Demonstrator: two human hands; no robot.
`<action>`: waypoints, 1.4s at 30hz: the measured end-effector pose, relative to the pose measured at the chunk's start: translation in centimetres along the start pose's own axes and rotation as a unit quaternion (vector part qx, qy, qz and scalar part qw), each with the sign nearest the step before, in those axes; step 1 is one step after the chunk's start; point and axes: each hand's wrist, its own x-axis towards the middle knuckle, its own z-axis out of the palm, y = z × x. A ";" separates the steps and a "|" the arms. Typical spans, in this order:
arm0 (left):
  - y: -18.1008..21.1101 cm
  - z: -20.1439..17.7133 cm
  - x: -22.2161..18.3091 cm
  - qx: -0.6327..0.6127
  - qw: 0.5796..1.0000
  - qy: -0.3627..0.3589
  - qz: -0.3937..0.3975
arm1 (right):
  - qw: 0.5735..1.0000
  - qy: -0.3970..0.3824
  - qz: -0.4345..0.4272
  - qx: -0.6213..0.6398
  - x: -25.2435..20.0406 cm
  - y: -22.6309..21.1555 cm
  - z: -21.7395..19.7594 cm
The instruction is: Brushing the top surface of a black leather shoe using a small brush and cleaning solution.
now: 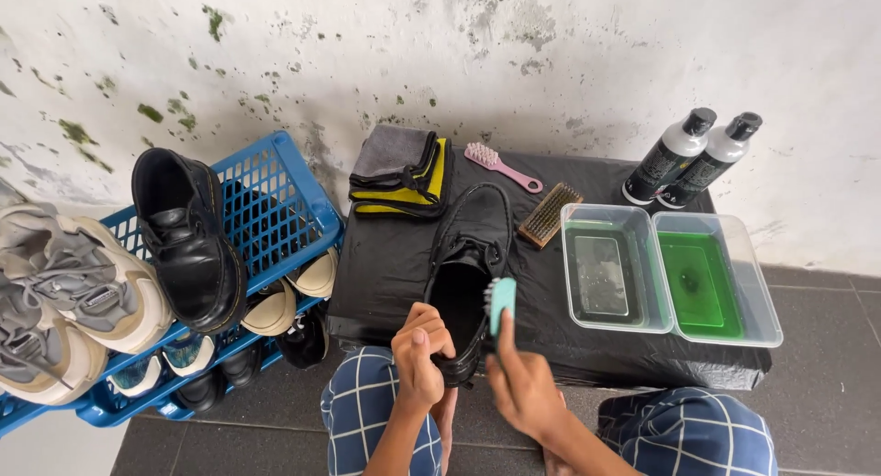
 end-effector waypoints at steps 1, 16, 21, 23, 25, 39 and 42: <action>0.1 0.0 -0.1 -0.001 1.000 -0.003 0.000 | 1.000 0.002 0.002 -0.001 -0.7 -1.0 0.1; 0.3 -0.2 -0.1 -0.001 1.000 0.008 -0.029 | 0.991 -0.052 -0.112 0.053 -0.8 -2.8 -0.2; 0.5 -0.2 0.3 -0.007 1.000 0.003 -0.018 | 0.998 0.000 -0.044 0.035 -0.5 0.2 0.3; 0.4 -0.1 0.2 -0.009 1.000 0.007 -0.011 | 0.997 -0.040 -0.052 0.035 -1.8 -1.3 0.2; 0.4 -0.1 0.2 -0.009 1.000 0.011 -0.011 | 0.994 -0.085 -0.057 0.041 -1.8 -1.3 0.2; 0.7 -0.1 0.5 0.002 1.000 0.002 -0.005 | 0.993 -0.020 0.093 0.072 0.2 0.1 -0.6; 0.7 -0.1 0.2 0.001 1.000 0.007 -0.014 | 0.992 -0.051 0.095 0.060 -1.5 -0.6 0.5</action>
